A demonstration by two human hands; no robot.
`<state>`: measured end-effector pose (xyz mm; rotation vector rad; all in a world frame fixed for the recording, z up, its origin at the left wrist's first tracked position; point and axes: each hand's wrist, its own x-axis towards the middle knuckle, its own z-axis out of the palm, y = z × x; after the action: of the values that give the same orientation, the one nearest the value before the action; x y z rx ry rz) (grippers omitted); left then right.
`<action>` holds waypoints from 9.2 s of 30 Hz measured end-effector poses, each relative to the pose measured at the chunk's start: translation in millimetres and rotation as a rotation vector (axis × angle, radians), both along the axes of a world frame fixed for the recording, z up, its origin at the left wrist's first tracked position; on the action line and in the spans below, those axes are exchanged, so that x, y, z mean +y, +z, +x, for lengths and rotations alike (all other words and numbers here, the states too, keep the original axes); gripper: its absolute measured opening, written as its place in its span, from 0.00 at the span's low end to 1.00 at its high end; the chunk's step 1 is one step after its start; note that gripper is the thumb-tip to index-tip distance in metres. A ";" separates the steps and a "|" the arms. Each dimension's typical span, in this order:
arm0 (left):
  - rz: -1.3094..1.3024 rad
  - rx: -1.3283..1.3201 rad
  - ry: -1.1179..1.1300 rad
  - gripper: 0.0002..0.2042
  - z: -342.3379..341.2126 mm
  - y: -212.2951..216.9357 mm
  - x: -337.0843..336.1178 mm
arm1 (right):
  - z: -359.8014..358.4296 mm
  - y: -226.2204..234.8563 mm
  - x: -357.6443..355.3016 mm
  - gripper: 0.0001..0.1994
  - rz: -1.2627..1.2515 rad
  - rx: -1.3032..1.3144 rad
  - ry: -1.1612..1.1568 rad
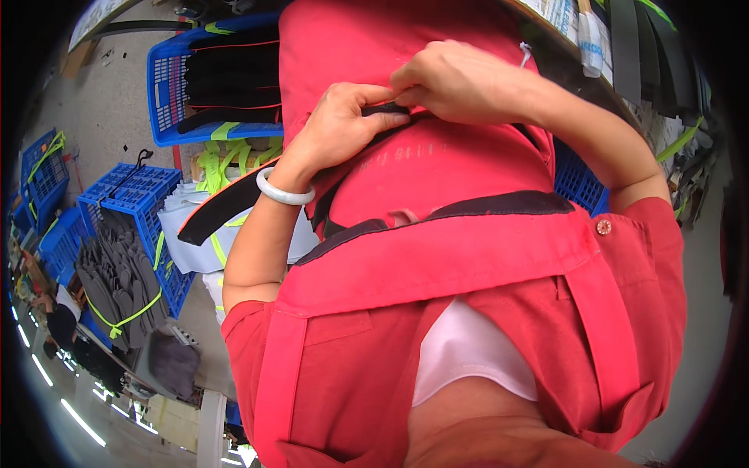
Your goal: Hand-sewing or stitching together fabric and foam components of a product.
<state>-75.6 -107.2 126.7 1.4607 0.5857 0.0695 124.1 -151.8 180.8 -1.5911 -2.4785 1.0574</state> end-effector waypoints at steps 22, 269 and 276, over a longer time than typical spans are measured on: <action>-0.222 -0.089 0.057 0.09 -9.4 -8.9 7.3 | 7.6 0.0 -7.7 0.11 -0.397 0.427 -0.375; -0.696 -0.455 0.889 0.07 -64.4 -92.7 36.1 | -72.9 -93.9 89.5 0.15 -0.514 0.692 -0.601; -0.822 -0.308 1.129 0.07 -103.3 -200.9 61.5 | -67.1 -109.9 91.3 0.14 -0.472 0.630 -0.677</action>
<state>-178.8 -45.8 -74.1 0.1915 0.9677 0.8197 57.0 -60.5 70.9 -1.6362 -1.2191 1.7062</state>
